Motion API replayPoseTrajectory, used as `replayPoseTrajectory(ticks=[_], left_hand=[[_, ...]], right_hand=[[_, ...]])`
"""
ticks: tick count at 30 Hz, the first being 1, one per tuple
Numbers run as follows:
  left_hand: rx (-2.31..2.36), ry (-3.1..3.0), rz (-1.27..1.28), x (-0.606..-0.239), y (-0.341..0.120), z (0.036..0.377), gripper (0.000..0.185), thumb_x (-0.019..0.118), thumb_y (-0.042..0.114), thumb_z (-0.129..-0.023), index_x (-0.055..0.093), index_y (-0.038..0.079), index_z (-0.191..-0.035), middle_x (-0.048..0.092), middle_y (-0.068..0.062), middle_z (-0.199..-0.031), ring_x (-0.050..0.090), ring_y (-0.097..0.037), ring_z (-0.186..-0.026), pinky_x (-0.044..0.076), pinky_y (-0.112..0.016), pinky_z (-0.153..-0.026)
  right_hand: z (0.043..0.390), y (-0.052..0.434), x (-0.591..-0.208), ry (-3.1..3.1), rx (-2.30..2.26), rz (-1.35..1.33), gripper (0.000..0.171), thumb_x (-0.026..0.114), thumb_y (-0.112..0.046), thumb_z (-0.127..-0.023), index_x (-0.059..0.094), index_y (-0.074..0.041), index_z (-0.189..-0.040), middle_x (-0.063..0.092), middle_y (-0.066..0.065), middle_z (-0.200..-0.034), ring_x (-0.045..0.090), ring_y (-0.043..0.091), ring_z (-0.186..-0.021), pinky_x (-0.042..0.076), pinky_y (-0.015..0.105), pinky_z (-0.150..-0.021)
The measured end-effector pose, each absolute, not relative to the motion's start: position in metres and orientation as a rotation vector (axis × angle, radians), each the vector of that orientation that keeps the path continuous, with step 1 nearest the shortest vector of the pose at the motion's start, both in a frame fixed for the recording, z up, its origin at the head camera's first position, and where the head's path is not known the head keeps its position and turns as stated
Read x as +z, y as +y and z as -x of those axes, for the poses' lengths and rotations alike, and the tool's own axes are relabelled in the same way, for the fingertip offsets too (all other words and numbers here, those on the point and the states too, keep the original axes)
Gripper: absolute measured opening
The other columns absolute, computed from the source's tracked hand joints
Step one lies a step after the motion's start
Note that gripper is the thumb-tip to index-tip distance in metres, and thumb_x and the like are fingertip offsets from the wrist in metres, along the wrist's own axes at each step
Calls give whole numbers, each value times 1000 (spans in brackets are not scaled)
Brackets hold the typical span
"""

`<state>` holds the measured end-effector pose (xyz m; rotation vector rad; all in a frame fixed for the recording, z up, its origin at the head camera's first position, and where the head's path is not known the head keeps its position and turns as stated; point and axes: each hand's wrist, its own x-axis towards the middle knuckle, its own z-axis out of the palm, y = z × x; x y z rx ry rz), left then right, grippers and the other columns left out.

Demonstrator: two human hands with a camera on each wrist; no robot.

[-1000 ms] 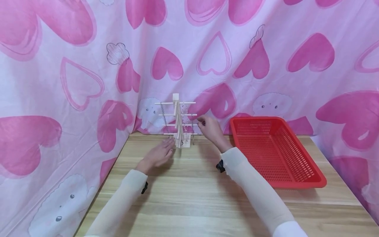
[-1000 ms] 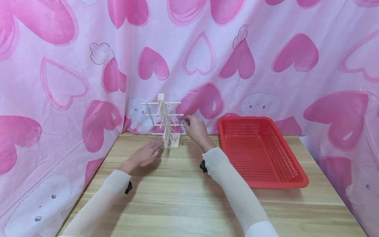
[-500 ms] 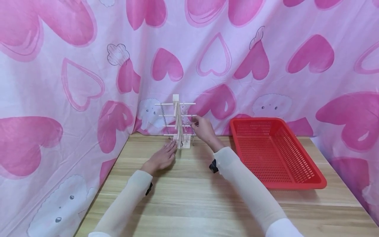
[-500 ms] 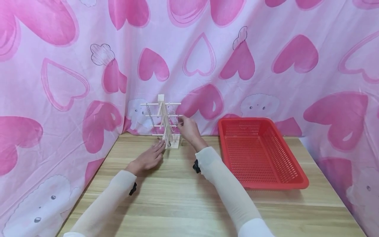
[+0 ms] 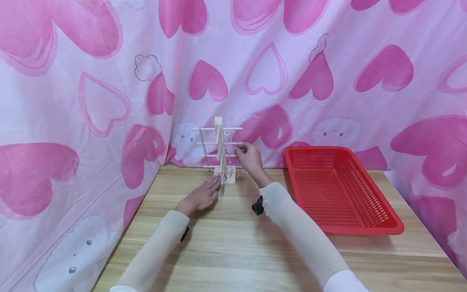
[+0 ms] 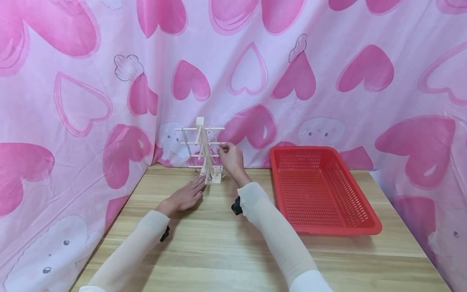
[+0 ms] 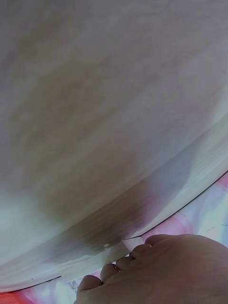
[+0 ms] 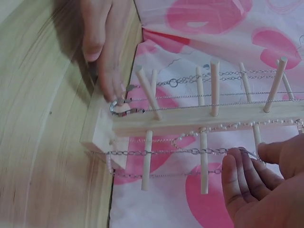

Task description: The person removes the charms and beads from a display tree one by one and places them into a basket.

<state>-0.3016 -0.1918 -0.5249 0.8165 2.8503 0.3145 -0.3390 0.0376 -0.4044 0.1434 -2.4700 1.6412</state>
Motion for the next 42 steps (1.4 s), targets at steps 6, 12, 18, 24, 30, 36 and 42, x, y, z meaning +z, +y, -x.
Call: replayPoseTrajectory(ticks=[6,12,18,24,30,36,42], left_hand=[[297,2850,-826,-523,-190,301,61,27,27,-114,18,2,-169,9,-13,-180,12,-32,-168,16,-49,-137],[286,2853,-842,-527,-191,302,62,29,26,-114,19,0,-169,10,-15,-180,13,-35,-167,16,-51,-137],[313,2857,-860,-530,-192,302,62,31,24,-113,22,-2,-168,13,-17,-179,14,-37,-167,18,-53,-136],[291,2856,-840,-531,-192,302,63,29,26,-113,19,-1,-169,10,-16,-180,12,-35,-167,17,-51,-137],[258,2844,-838,-528,-191,299,62,29,27,-114,18,0,-169,9,-15,-180,10,-33,-168,17,-50,-137],[243,2841,-855,-524,-191,298,62,29,26,-114,17,-1,-169,9,-15,-180,11,-33,-168,17,-48,-137],[223,2843,-842,-521,-191,299,62,27,27,-115,16,0,-169,9,-14,-180,10,-32,-168,17,-47,-137]], right_hand=[[340,35,-404,-2401,1670,-35,21,66,-17,-105,76,0,-113,79,21,-103,78,36,-90,50,17,-58],[339,38,-401,-2419,1558,11,18,66,-18,-103,77,-5,-107,77,13,-95,77,29,-84,49,22,-60],[343,43,-399,-2404,1485,28,15,67,-17,-99,77,-6,-104,77,11,-93,71,23,-81,52,28,-68],[347,49,-395,-2392,1444,33,16,67,-18,-99,78,-7,-102,75,10,-95,67,23,-87,54,33,-75],[348,58,-393,-2377,1426,33,16,68,-19,-98,79,-8,-100,75,10,-93,65,23,-87,54,34,-77],[350,70,-389,-2367,1474,6,16,69,-21,-99,79,-8,-100,75,11,-97,64,25,-89,56,36,-81],[349,80,-381,-2357,1464,-45,19,67,-21,-100,79,-7,-102,76,12,-99,66,26,-90,58,35,-79]])
